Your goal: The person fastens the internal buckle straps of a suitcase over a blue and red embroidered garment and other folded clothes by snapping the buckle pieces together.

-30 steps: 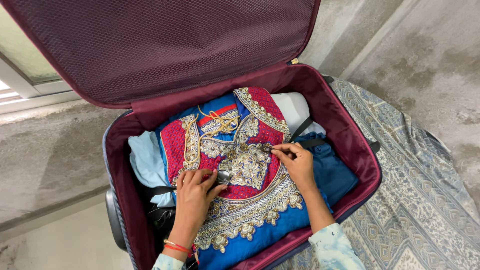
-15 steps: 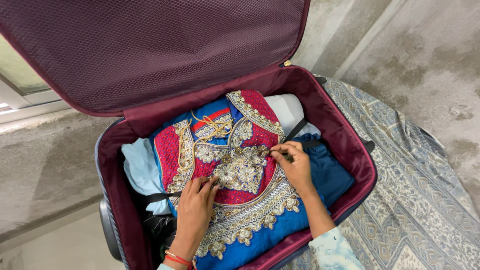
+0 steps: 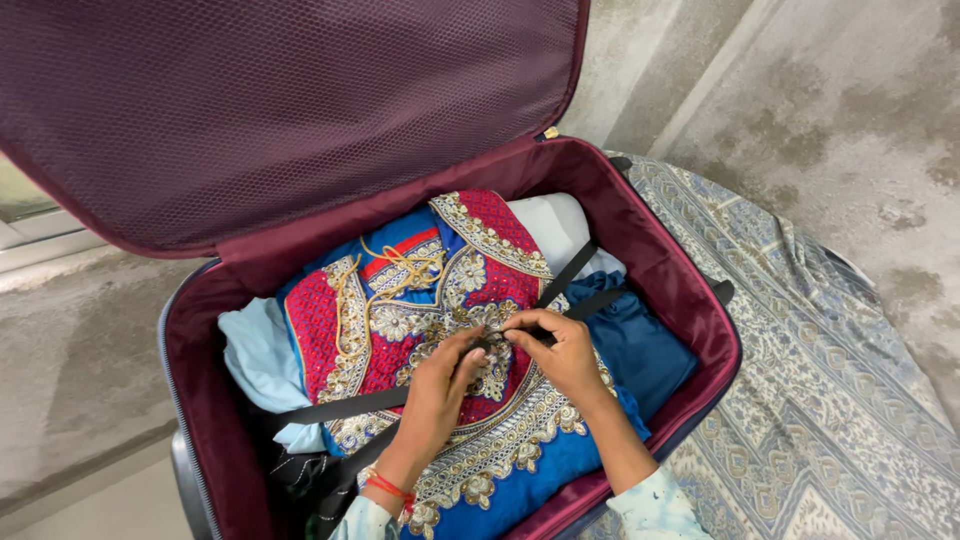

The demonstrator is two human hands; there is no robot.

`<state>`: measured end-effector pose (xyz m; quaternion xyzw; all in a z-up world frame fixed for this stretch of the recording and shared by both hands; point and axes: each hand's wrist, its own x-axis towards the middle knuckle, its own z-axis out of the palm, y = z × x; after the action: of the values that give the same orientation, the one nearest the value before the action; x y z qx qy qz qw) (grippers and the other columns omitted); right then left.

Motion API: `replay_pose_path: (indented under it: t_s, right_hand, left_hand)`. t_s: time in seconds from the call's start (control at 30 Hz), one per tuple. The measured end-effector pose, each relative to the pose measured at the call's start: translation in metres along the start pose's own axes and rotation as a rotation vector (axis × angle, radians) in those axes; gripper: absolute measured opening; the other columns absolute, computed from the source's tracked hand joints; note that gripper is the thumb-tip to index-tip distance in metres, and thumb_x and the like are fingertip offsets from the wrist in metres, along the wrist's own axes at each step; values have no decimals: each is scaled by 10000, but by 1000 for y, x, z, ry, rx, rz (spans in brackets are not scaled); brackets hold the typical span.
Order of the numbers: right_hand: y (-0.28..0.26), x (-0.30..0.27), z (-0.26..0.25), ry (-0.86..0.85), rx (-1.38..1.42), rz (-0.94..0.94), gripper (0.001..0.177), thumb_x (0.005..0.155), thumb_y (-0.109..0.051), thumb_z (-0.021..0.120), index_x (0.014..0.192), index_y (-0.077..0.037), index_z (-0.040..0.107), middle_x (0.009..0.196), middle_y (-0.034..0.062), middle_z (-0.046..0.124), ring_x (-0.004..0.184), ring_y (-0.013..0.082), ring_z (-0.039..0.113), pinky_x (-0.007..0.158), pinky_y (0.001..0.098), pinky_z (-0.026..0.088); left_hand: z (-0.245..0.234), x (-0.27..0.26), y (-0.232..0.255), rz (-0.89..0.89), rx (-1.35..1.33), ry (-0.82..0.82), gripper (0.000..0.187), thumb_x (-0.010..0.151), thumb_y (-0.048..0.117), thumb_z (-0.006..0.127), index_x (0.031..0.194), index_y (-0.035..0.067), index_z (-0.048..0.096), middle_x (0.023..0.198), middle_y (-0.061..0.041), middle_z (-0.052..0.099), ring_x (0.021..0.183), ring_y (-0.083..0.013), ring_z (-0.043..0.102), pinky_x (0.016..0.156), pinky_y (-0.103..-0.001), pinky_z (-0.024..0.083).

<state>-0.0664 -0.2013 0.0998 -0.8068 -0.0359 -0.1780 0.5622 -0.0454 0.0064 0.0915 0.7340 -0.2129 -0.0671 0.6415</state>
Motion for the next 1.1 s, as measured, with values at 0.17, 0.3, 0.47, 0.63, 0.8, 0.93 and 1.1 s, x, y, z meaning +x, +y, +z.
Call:
replay_pose_path:
  t_s: [0.17,0.3,0.47,0.63,0.8,0.93,1.1]
  right_hand:
    - [3,6,-1,-12,-45,67,142,882,-48,763,1017,-5,760,920,47,794,842,79,710,767,243,573]
    - [-1,7,0,5,-127,81,152,883,-46,741,1032,-15,746,912,50,794,829,79,728,750,238,575]
    - [-1,9,-2,149,-262,29,143,884,-66,762,1020,-23,753,899,57,790,791,94,730,703,248,566]
    - [4,9,-5,278,-279,13,133,908,-70,749,1027,-16,729,902,64,780,779,104,722,704,256,561]
    - [10,10,-18,409,-250,-20,150,923,-86,733,1050,-9,714,957,55,789,858,90,734,766,254,563]
    - [17,14,-30,620,-246,-52,150,986,-116,709,1093,-12,703,972,57,735,879,103,700,795,244,543]
    - [23,18,-47,786,-6,-300,156,1054,-142,653,1144,-18,623,1166,20,552,979,78,623,859,225,533]
  left_hand:
    - [14,11,-12,50,80,21,276,1002,227,614,1134,-1,694,950,-138,746,805,-221,752,729,-332,560]
    - [23,16,-9,30,221,90,300,981,250,620,1134,1,686,1040,-126,732,794,-228,758,705,-361,560]
    - [27,7,-5,184,461,139,226,975,210,605,1061,18,687,1245,-77,706,945,-295,690,825,-401,504]
    - [40,9,-8,216,655,148,260,985,178,585,1191,31,642,1265,-87,641,1112,-283,634,953,-427,423]
    - [41,3,-4,321,807,263,313,914,191,637,1182,29,641,1326,-107,605,1162,-301,550,1044,-495,367]
    - [33,-4,2,333,717,310,332,905,224,676,1189,55,648,1343,-110,593,1229,-357,485,1063,-517,340]
    - [30,-3,2,276,664,306,300,876,237,697,1156,130,677,1356,-99,574,1262,-382,464,1064,-529,342]
